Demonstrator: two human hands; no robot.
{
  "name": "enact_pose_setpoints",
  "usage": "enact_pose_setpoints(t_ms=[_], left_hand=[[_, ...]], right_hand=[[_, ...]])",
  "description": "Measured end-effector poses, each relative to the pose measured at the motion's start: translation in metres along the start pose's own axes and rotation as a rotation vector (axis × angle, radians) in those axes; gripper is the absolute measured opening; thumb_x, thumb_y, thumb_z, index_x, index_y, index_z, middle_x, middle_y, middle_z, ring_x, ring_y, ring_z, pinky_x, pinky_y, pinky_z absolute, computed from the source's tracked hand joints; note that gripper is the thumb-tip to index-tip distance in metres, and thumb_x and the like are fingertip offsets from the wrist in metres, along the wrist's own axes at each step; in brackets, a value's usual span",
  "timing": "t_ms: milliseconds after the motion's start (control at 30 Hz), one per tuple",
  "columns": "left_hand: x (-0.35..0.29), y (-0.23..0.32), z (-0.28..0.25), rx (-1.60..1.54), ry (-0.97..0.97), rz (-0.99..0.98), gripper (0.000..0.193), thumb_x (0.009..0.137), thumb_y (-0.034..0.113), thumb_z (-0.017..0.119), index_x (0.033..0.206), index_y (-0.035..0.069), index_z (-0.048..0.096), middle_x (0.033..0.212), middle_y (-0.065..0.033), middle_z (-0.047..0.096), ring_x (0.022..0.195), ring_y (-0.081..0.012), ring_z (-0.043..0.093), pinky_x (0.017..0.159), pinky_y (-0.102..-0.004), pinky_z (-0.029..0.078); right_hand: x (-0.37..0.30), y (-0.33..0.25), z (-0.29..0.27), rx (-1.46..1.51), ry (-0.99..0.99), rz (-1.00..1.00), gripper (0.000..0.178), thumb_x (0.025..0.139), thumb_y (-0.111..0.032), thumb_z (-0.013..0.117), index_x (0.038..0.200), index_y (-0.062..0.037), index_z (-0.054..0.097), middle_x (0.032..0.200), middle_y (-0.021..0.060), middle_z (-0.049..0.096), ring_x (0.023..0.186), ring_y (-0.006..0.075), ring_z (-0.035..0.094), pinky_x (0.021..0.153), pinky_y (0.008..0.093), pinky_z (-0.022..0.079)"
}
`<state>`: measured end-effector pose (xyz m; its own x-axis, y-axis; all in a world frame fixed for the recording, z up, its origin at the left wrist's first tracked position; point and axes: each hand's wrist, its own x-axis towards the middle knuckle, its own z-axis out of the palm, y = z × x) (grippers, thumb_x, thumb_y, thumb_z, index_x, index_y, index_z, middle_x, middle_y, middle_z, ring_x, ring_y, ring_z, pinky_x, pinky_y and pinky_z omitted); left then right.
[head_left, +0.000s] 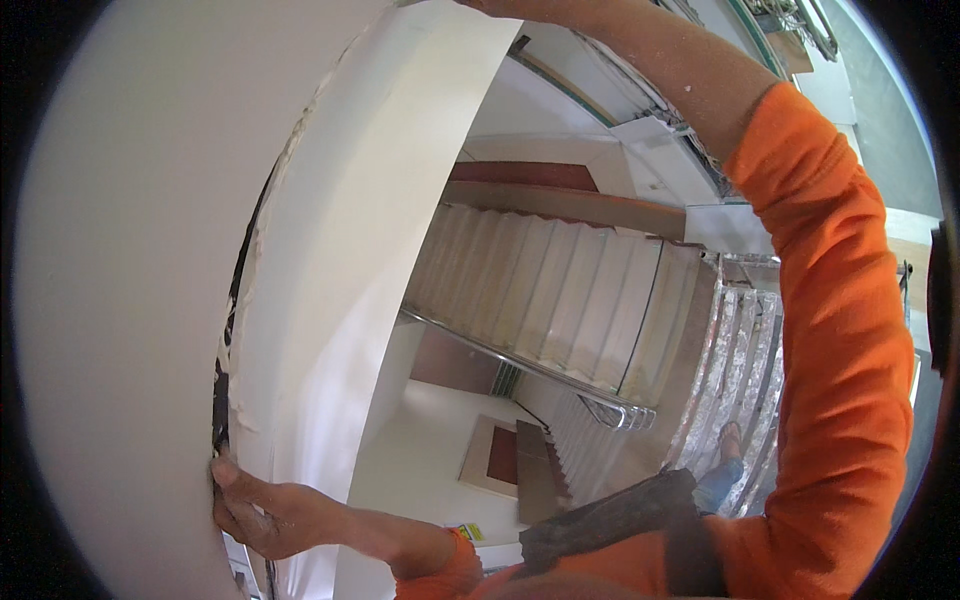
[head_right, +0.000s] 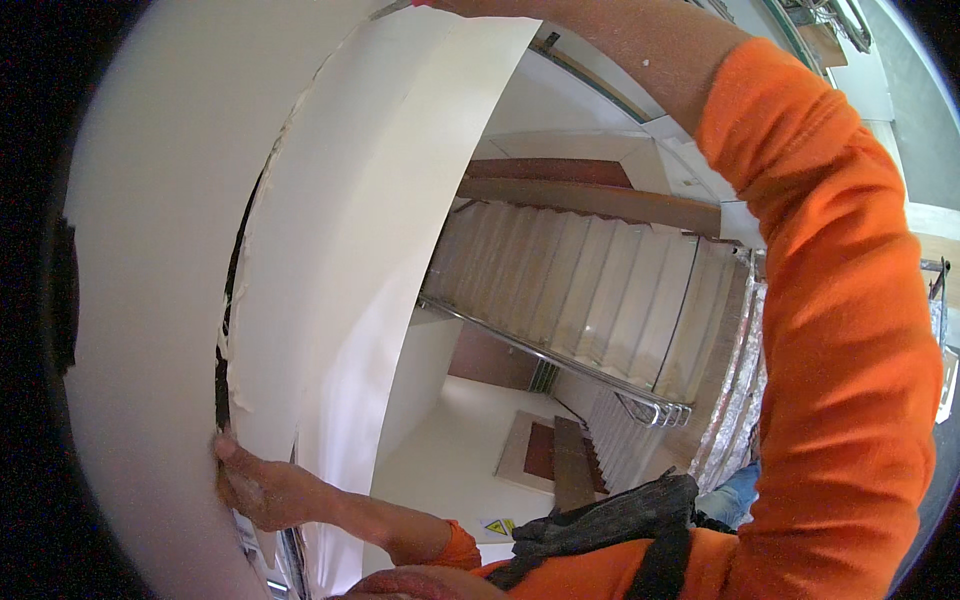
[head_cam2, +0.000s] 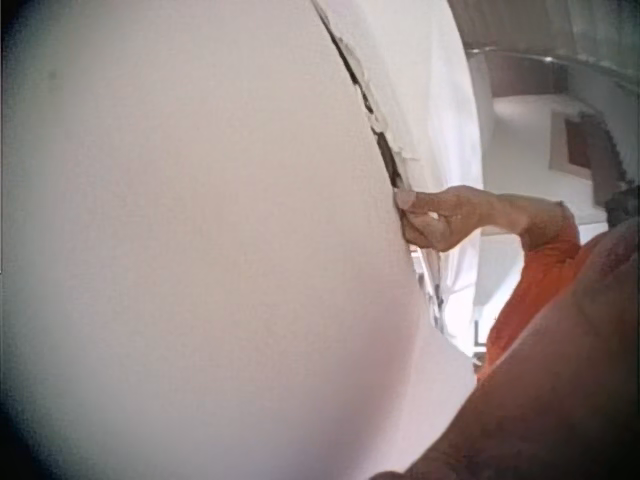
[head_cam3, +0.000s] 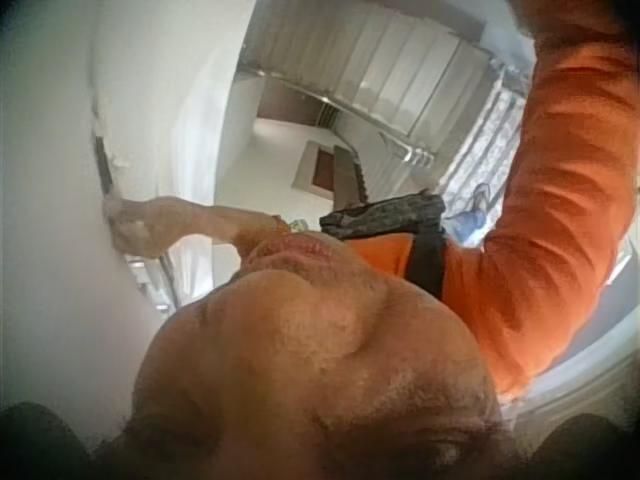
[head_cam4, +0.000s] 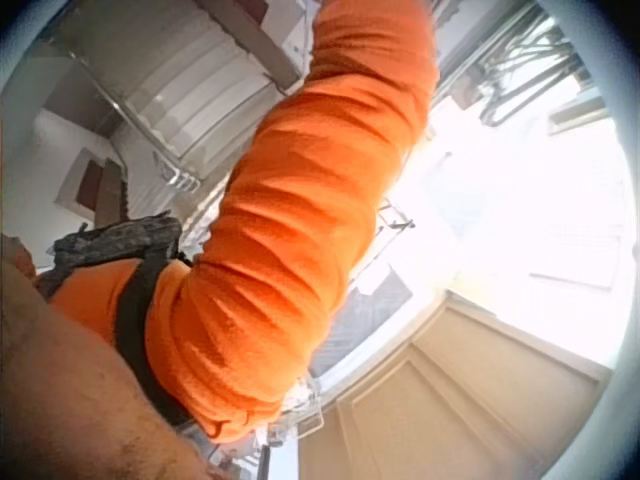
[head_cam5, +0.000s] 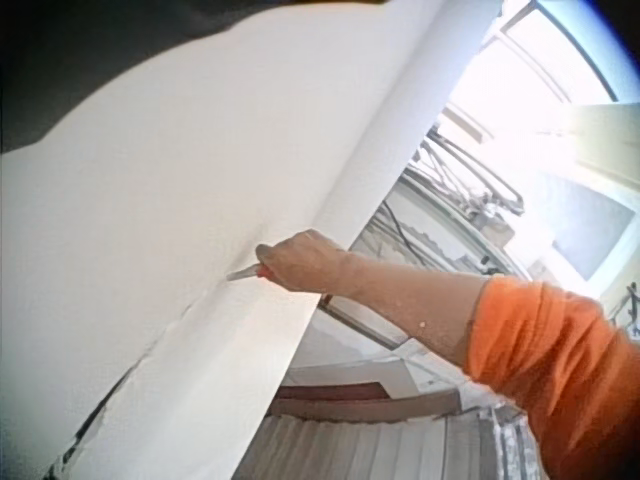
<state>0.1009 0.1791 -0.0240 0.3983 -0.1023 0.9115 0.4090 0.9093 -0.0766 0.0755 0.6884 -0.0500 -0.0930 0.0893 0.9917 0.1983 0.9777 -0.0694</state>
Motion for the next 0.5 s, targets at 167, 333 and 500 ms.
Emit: enact_pose_setpoints(t_ms=[167, 333, 500], left_hand=[[0.004, -0.012, -0.005, -0.024, -0.017, 0.130, 0.039, 0.101, 0.041, 0.066, 0.091, 0.007, 0.082, 0.089, -0.0083, 0.073, 0.091, -0.0195, 0.069, 0.080, -0.0363, 0.057], [0.007, -0.017, -0.009, 0.089, -0.020, 0.504, 0.022, 0.096, 0.032, 0.074, 0.095, 0.011, 0.081, 0.093, -0.0047, 0.076, 0.085, -0.0212, 0.069, 0.078, -0.0372, 0.055], [0.000, 0.005, -0.002, -0.118, -0.063, 0.335, 0.025, 0.090, 0.034, 0.079, 0.107, 0.016, 0.075, 0.107, -0.0062, 0.071, 0.105, -0.0301, 0.066, 0.095, -0.0482, 0.045]], right_hand=[[-0.057, 0.034, 0.004, 0.011, -0.006, 0.265, 0.033, 0.102, -0.034, 0.060, 0.110, -0.0025, 0.063, 0.076, 0.0153, 0.069, 0.070, 0.0333, 0.069, 0.061, 0.0460, 0.055], [-0.306, 0.109, 0.051, 0.016, -0.029, 0.755, 0.036, 0.101, -0.038, 0.062, 0.115, -0.0051, 0.066, 0.082, 0.0089, 0.067, 0.072, 0.0240, 0.064, 0.063, 0.0393, 0.050], [-0.525, 0.106, -0.023, 0.227, -0.106, 1.169, 0.041, 0.100, -0.042, 0.065, 0.120, -0.0076, 0.070, 0.087, 0.0024, 0.065, 0.074, 0.0147, 0.059, 0.066, 0.0327, 0.045]])
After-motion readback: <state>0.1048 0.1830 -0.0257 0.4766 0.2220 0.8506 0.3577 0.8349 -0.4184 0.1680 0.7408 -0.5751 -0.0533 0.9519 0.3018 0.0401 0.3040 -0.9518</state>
